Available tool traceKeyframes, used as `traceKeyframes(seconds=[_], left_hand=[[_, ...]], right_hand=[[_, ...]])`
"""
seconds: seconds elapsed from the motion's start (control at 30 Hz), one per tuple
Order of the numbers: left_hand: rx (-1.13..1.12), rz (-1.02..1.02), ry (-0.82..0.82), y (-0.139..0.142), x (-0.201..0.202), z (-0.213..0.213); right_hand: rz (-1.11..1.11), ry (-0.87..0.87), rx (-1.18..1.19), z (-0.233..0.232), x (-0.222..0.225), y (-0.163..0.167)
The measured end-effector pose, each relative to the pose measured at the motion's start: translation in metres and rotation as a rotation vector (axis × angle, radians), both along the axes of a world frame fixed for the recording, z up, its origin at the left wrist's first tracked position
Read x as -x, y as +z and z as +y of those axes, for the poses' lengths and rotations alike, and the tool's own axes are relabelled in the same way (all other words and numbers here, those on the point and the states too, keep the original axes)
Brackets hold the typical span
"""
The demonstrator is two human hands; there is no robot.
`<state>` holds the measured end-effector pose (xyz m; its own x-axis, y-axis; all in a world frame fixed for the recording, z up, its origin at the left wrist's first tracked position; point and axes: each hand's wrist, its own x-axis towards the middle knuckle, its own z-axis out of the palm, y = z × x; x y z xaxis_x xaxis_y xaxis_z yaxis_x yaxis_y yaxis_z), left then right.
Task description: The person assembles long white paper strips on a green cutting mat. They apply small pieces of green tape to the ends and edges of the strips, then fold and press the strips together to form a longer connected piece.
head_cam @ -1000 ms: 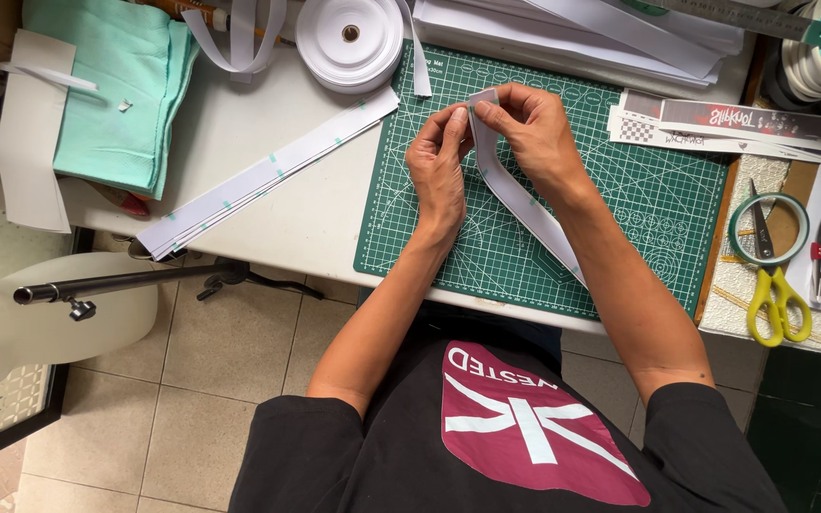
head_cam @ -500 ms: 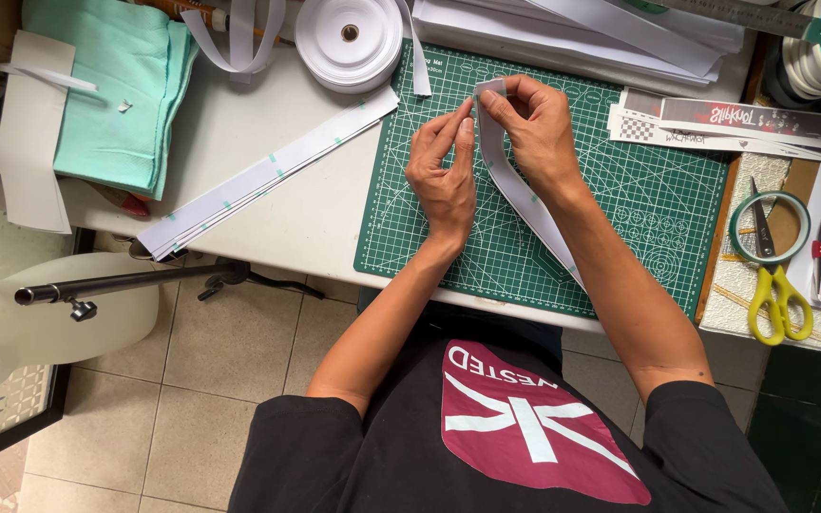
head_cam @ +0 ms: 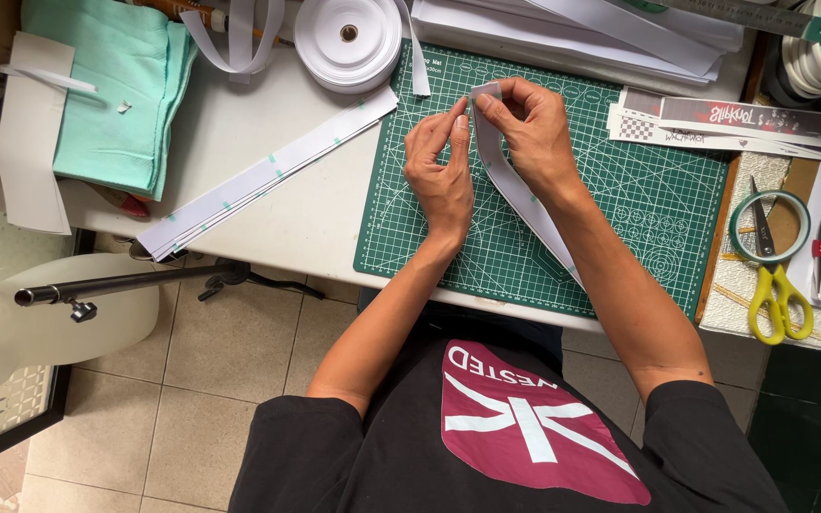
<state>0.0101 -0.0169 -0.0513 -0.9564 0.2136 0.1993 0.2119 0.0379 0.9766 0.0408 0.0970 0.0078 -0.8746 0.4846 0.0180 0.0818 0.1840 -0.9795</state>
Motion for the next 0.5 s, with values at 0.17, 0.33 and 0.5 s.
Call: traceKeyframes(seconds=[0.17,0.33,0.5], left_hand=[[-0.029,-0.042,-0.002,0.0006,0.0002,-0.0005],[-0.096,-0.109,-0.015,0.0006,0.0028,0.0005],[-0.135,-0.166,-0.021,-0.001,0.0052,-0.0003]], right_hand=[[-0.022,0.0,-0.014,0.0004,-0.0003,-0.0039],[0.001,0.038,0.04,0.0026,-0.0013,-0.0069],[-0.019,0.058,0.001,0.0032,-0.0015,-0.0082]])
